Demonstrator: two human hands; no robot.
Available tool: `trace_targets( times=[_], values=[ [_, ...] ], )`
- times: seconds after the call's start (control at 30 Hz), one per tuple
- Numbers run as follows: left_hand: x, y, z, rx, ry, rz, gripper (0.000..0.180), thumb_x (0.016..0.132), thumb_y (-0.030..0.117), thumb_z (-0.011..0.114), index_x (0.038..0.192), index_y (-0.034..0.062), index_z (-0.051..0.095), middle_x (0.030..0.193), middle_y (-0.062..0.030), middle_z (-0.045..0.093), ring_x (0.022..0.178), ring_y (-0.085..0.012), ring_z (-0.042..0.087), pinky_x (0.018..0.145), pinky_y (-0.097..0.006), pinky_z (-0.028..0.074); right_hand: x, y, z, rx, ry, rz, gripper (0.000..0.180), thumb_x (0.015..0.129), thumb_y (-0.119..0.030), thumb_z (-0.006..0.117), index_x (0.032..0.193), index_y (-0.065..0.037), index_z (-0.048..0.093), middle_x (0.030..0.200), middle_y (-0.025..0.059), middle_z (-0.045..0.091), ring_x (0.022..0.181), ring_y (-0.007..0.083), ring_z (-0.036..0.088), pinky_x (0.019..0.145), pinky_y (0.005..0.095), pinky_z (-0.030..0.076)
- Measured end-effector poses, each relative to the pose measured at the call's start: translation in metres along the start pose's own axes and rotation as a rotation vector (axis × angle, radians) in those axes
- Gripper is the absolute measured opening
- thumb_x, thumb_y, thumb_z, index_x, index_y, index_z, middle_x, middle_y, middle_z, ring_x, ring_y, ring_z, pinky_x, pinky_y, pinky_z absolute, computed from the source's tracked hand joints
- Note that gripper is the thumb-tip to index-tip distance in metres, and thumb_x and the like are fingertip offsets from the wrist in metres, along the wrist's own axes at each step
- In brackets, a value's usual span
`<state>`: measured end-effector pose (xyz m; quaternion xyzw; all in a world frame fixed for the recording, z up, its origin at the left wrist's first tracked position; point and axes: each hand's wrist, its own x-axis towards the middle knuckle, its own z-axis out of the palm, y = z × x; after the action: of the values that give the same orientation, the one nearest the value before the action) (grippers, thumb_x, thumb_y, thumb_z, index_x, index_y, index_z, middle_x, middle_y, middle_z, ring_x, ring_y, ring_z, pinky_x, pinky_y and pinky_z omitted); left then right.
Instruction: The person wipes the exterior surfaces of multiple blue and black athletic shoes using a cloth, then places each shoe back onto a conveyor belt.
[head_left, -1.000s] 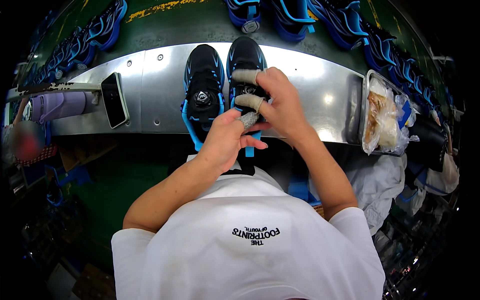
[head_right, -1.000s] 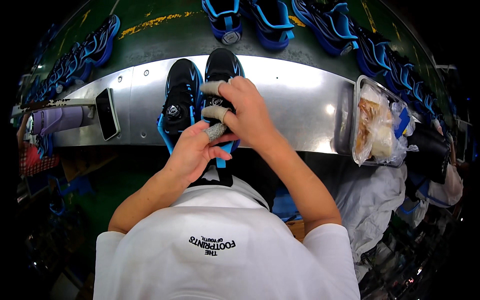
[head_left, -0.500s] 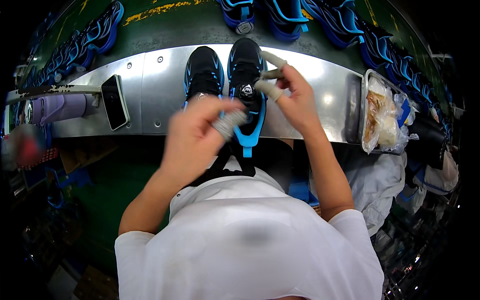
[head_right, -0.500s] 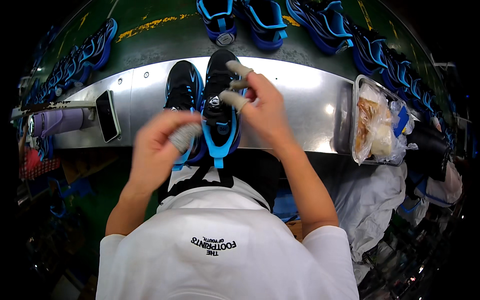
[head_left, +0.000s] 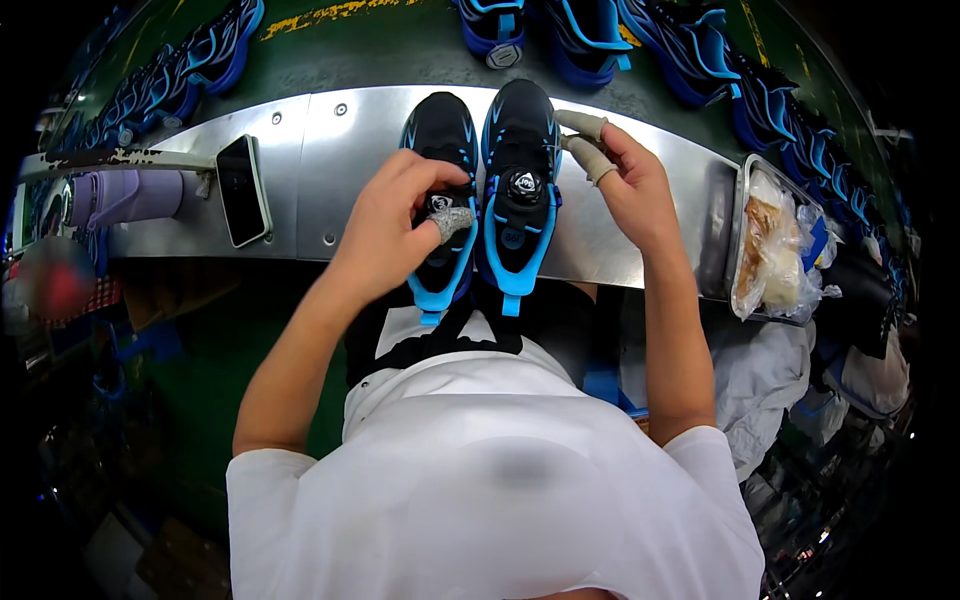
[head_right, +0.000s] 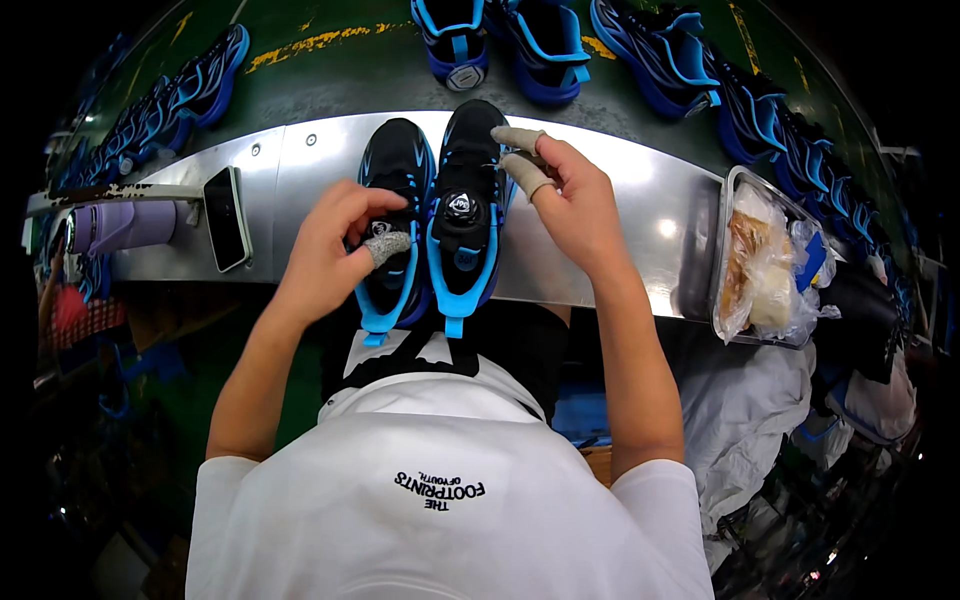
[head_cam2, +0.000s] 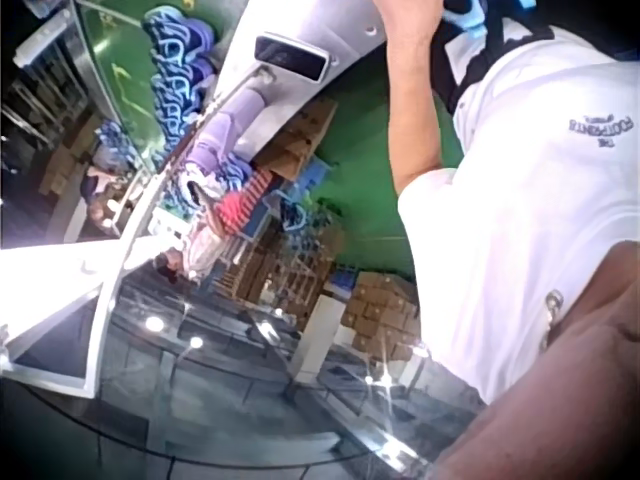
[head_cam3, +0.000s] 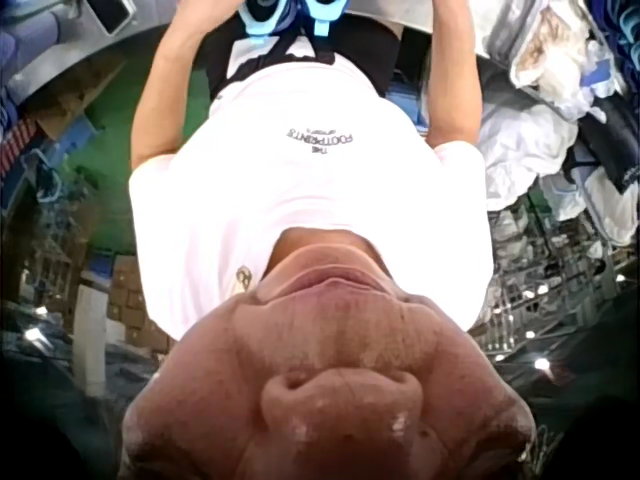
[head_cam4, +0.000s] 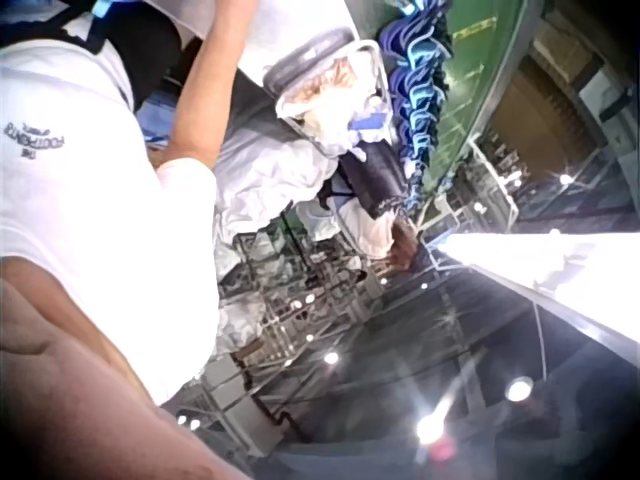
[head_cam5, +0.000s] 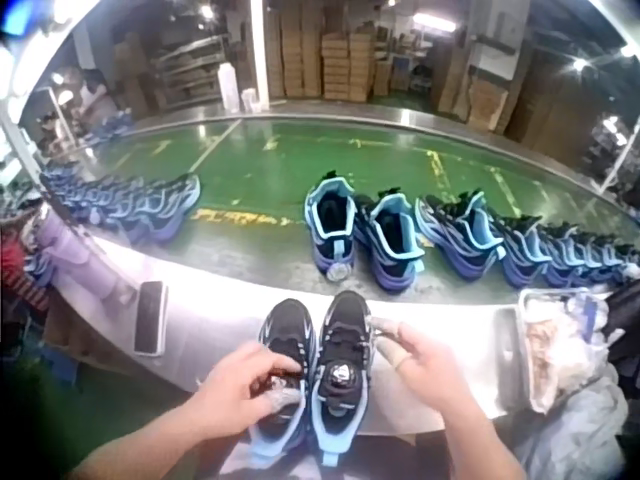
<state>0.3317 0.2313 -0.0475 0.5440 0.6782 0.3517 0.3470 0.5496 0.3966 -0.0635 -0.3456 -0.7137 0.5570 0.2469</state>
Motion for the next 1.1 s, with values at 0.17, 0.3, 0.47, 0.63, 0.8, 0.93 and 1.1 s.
trace_targets(
  times=[0.17,0.3,0.47,0.63,0.8,0.93,1.1],
  values=[
    [-0.004,-0.003,0.006,0.154,0.116,0.182,0.042,0.076,0.005,0.07,0.117,0.0073,0.062,0.1,-0.0035,0.059,0.09,-0.0153,0.051,0.083,-0.026,0.041,0.001,-0.004,0.002,-0.004,-0.019,0.014,0.028,0.095,-0.01,0.062,0.122,-0.005,0.067,0.1,0.0028,0.069,0.086,0.0076,0.059,0.074,0.0212,0.045],
    [-0.002,0.0,0.0,0.025,-0.056,-0.065,0.048,0.077,0.011,0.076,0.122,0.008,0.059,0.104,-0.0041,0.058,0.095,-0.0161,0.053,0.086,-0.029,0.041,-0.001,-0.006,0.006,-0.001,-0.052,-0.019,0.028,0.095,-0.01,0.061,0.122,-0.004,0.066,0.104,0.0053,0.07,0.096,0.0117,0.063,0.083,0.0244,0.048],
    [-0.002,-0.009,-0.003,-0.107,-0.077,0.052,0.047,0.078,0.011,0.076,0.122,0.0072,0.059,0.103,-0.0036,0.058,0.095,-0.0151,0.053,0.086,-0.028,0.042,0.001,-0.008,0.002,-0.021,-0.067,0.028,0.028,0.095,-0.01,0.061,0.122,-0.004,0.066,0.109,0.0066,0.069,0.1,0.0136,0.064,0.088,0.0257,0.049],
    [-0.008,-0.003,0.014,0.108,0.16,-0.093,0.046,0.076,0.009,0.076,0.12,0.0066,0.062,0.102,-0.0019,0.06,0.093,-0.0139,0.052,0.084,-0.028,0.042,0.0,-0.009,0.008,0.012,-0.083,0.032,0.028,0.095,-0.008,0.061,0.122,-0.004,0.066,0.11,0.0067,0.069,0.1,0.0137,0.064,0.088,0.0258,0.049],
    [-0.008,-0.015,0.001,-0.17,-0.032,-0.001,0.042,0.079,0.01,0.073,0.119,0.0065,0.063,0.103,-0.0017,0.062,0.093,-0.0131,0.05,0.084,-0.027,0.041,0.001,-0.012,0.008,-0.016,-0.108,0.022,0.027,0.095,-0.008,0.06,0.122,-0.003,0.066,0.11,0.0063,0.069,0.1,0.0133,0.064,0.089,0.026,0.049],
    [-0.003,-0.015,-0.008,-0.186,-0.148,0.04,0.042,0.081,0.015,0.073,0.121,0.0061,0.063,0.109,-0.0023,0.063,0.093,-0.0133,0.05,0.084,-0.027,0.041,0.005,-0.011,0.012,0.033,-0.112,-0.005,0.027,0.095,-0.008,0.06,0.122,-0.003,0.066,0.11,0.0064,0.069,0.101,0.0134,0.064,0.09,0.0261,0.049],
    [-0.005,-0.01,0.02,0.001,0.176,0.041,0.041,0.077,0.016,0.08,0.113,0.0058,0.063,0.101,-0.0042,0.058,0.088,-0.0145,0.052,0.082,-0.026,0.042,0.003,-0.009,0.018,0.029,-0.135,-0.019,0.028,0.096,-0.008,0.06,0.122,-0.003,0.066,0.11,0.0064,0.069,0.101,0.0133,0.064,0.09,0.0257,0.049]
  ],
)
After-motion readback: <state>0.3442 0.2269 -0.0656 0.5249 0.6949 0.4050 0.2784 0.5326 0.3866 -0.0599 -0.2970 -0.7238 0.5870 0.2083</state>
